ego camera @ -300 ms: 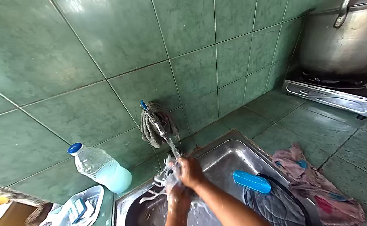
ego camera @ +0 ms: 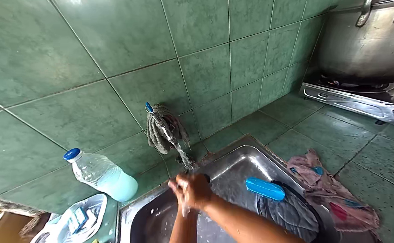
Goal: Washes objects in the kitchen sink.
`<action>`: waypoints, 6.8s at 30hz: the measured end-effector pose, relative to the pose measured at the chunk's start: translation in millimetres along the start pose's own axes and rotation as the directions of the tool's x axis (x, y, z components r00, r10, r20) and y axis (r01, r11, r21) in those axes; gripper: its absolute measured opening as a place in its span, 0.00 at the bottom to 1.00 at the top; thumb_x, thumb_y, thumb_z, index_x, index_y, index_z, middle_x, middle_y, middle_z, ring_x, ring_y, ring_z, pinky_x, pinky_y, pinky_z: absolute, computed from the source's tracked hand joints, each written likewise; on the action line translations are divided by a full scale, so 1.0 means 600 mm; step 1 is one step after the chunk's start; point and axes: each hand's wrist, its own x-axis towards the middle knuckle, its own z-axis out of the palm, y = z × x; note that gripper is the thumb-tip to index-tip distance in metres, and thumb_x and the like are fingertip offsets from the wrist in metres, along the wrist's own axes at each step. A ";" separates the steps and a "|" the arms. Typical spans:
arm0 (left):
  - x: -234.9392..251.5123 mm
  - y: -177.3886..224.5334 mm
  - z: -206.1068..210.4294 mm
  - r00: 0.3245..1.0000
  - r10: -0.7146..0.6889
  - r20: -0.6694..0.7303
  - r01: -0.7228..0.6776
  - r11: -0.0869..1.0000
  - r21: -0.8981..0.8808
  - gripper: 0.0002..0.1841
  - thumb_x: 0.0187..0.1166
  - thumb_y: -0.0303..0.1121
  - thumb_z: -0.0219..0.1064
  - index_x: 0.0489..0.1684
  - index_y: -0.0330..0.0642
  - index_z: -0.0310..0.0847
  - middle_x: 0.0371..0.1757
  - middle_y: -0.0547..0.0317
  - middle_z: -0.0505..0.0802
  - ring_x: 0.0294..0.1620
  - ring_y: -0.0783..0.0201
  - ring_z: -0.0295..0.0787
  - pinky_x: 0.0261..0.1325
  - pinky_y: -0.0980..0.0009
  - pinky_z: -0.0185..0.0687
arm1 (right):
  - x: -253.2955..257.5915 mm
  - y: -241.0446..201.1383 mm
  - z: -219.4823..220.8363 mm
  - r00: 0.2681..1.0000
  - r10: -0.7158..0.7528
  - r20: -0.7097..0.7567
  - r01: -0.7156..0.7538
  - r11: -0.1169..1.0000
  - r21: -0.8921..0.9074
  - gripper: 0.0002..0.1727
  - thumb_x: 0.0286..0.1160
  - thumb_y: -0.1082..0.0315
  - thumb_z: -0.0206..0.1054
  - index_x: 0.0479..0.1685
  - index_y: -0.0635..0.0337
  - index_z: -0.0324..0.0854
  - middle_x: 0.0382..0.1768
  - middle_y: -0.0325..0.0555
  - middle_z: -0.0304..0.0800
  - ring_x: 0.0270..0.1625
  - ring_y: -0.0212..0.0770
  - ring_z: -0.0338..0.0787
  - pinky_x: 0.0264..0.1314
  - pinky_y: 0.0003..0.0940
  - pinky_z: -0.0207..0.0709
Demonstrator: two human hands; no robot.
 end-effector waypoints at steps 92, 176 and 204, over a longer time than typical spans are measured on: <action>-0.053 -0.101 -0.132 0.864 -0.465 -0.195 0.502 0.759 0.414 0.08 0.69 0.25 0.78 0.44 0.37 0.90 0.39 0.53 0.95 0.40 0.61 0.92 0.48 0.58 0.88 | -0.159 0.104 0.082 0.837 0.465 0.289 -0.385 0.875 -0.294 0.38 0.72 0.45 0.72 0.85 0.46 0.74 0.67 0.58 0.88 0.58 0.56 0.94 0.57 0.56 0.88; -0.113 -0.072 -0.131 0.921 -0.385 -0.055 0.120 0.147 0.982 0.56 0.62 0.59 0.78 0.94 0.86 0.40 0.97 0.48 0.29 0.94 0.32 0.12 0.76 0.14 0.11 | -0.135 0.179 0.055 0.875 0.440 0.202 -0.327 0.845 -0.424 0.37 0.69 0.51 0.75 0.81 0.53 0.78 0.70 0.62 0.85 0.62 0.58 0.92 0.61 0.54 0.86; -0.095 -0.052 -0.089 0.815 -0.562 -0.145 0.374 0.317 0.872 0.20 0.76 0.43 0.73 0.47 0.31 0.88 0.50 0.36 0.93 0.58 0.39 0.89 0.65 0.38 0.79 | -0.163 0.100 0.071 0.754 0.461 0.469 -0.375 0.887 -0.269 0.38 0.73 0.47 0.73 0.85 0.44 0.73 0.74 0.56 0.83 0.70 0.55 0.87 0.70 0.54 0.82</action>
